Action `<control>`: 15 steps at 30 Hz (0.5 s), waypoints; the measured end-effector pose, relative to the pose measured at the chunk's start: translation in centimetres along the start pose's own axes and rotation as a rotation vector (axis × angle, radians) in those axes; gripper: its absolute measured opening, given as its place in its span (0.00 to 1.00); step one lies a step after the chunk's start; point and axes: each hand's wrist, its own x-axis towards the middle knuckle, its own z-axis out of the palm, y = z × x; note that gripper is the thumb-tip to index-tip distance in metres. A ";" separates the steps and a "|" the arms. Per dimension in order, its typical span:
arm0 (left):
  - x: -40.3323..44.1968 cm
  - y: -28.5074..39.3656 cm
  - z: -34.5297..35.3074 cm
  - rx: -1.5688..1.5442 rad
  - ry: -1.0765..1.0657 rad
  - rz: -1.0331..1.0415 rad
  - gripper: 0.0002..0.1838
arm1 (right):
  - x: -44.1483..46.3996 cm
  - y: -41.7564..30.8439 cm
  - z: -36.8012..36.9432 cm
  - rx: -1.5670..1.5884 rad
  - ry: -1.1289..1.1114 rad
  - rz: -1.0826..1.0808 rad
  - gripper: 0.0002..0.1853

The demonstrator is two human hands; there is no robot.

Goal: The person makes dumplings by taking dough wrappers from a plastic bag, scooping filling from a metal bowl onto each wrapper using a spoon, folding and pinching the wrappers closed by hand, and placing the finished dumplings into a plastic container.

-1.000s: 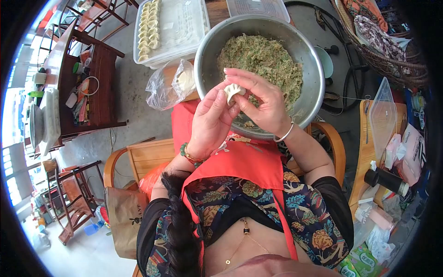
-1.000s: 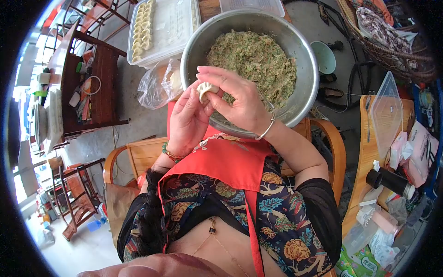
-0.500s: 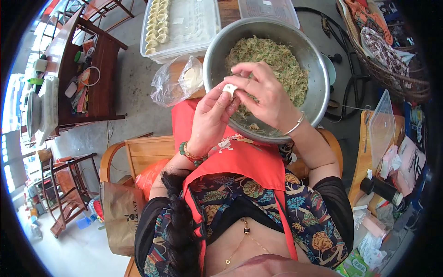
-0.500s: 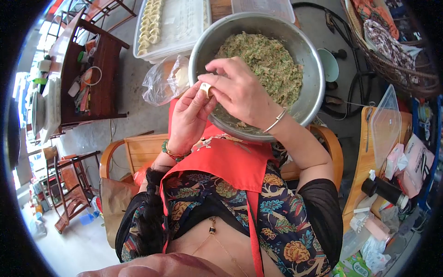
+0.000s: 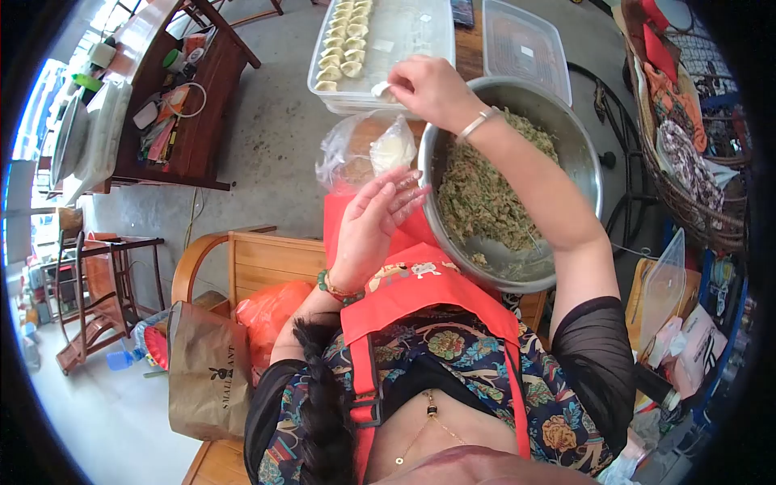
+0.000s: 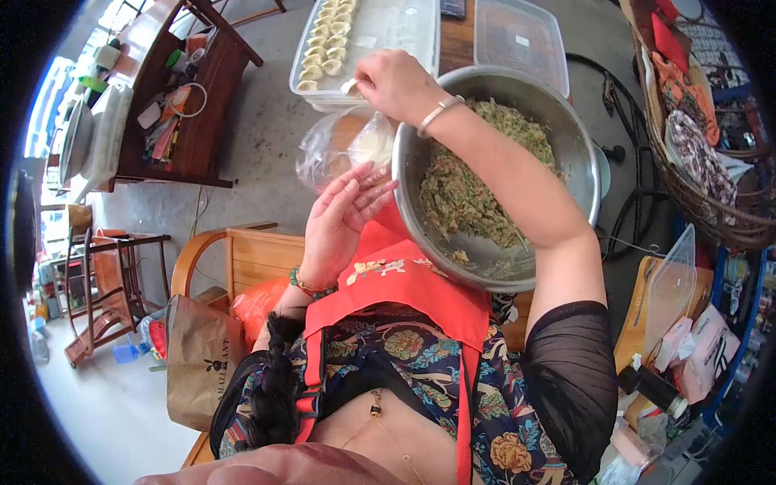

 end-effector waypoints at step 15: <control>0.1 1.0 -3.3 -0.014 0.018 0.026 0.17 | 6.8 4.1 9.7 -0.063 -0.187 0.153 0.08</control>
